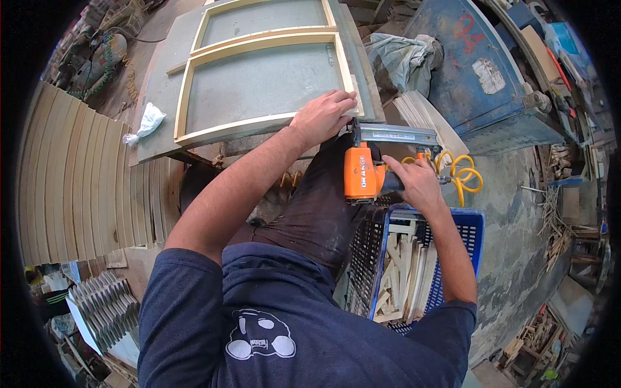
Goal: Assemble wooden frame components and secure them using a pneumatic nail gun.
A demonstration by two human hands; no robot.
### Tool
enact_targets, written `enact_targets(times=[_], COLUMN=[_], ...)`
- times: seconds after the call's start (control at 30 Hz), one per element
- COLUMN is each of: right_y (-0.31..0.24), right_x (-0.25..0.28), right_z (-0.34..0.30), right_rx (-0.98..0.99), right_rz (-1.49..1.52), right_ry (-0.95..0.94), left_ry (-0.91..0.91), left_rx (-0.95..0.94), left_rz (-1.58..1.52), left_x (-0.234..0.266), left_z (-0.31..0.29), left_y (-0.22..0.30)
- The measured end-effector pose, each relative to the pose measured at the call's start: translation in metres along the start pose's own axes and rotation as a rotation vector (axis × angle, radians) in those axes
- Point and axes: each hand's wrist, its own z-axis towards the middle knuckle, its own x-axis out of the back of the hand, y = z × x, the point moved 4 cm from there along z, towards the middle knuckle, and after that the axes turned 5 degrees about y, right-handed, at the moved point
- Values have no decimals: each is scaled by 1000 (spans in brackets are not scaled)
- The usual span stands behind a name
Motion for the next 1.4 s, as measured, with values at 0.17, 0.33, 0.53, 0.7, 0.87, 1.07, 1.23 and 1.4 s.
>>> enact_targets(times=[0.17, 0.33, 0.53, 0.7, 0.87, 1.07, 1.23, 1.4], right_y=[-4, -2, 0, -1, -1, 0, 0, 2], right_x=[11, 12, 10, 11, 11, 12, 11, 10], right_z=[0, 4, 3, 3, 3, 3, 5, 5], right_rx=[-19, -2, -10, 1, -1, 4, 12, 16], right_rz=[-7, -25, -35, -49, -37, -52, -40, -51], right_ry=[0, 6, 0, -14, -9, -17, -7, -1], left_ry=[13, 45, 41, 40, 25, 24, 32, 40], left_rx=[-7, -12, -13, -2, 17, 4, 6, -3], left_rz=[8, 2, 14, 4, 19, 20, 8, -10], left_x=[-1, 2, 0, 1, 1, 0, 0, 0], left_z=[0, 0, 0, -1, 0, 1, -1, 1], left_y=[1, 0, 0, 2, 2, 2, 0, -1])
